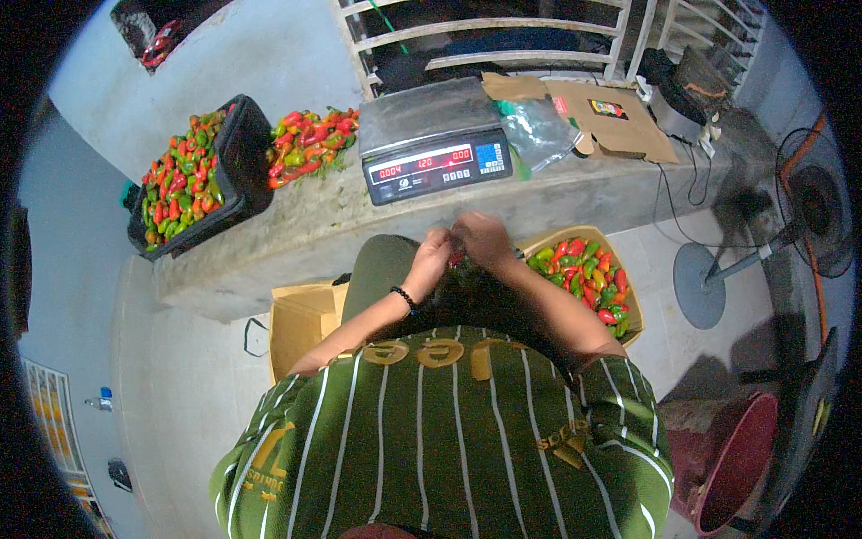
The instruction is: The person weighs red and green peppers on a digital scale, places them into clear plastic bags, and ties the bags shut. The person repeats this process multiple times, handling peppers from a large black crate and a yellow basket.
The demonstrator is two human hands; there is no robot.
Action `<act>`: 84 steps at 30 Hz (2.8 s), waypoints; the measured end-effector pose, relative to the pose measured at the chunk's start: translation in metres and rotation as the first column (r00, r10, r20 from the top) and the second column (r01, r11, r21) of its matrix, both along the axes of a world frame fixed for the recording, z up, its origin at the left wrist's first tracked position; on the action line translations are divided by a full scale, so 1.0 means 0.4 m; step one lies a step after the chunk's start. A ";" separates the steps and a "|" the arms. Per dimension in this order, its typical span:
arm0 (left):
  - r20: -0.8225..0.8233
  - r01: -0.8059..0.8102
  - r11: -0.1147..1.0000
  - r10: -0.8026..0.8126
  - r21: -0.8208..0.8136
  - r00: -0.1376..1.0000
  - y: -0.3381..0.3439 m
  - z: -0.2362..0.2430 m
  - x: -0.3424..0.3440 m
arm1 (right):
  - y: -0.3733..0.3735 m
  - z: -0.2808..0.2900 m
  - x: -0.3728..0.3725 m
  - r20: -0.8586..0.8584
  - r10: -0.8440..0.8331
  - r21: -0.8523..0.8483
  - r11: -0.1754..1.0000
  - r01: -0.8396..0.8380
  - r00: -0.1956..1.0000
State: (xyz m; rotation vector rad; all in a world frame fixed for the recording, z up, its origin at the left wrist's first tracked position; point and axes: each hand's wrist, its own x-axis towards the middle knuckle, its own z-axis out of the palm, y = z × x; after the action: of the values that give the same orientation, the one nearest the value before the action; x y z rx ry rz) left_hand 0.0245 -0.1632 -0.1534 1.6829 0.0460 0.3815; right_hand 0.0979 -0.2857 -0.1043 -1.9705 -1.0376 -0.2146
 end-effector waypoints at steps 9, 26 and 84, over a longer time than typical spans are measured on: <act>-0.136 -0.021 0.991 0.040 0.134 0.990 -0.001 0.065 -0.010 | 0.014 -0.069 0.028 -0.388 -0.069 0.071 0.992 0.104 0.919; 0.045 -0.271 0.839 0.284 0.472 0.958 0.010 0.053 -0.042 | 0.052 -0.084 0.014 -0.536 0.021 0.123 0.991 0.054 0.844; -0.349 -0.433 0.459 0.884 0.776 0.311 0.449 -0.213 -0.526 | -0.875 -0.591 -0.074 -0.233 -0.967 -0.904 0.254 0.344 0.101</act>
State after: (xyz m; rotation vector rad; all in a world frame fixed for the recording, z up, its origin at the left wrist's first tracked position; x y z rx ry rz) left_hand -0.1859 0.0164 -0.2384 2.2489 1.5255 0.3457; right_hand 0.0684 -0.6356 -0.3406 -2.6368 0.8275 0.6425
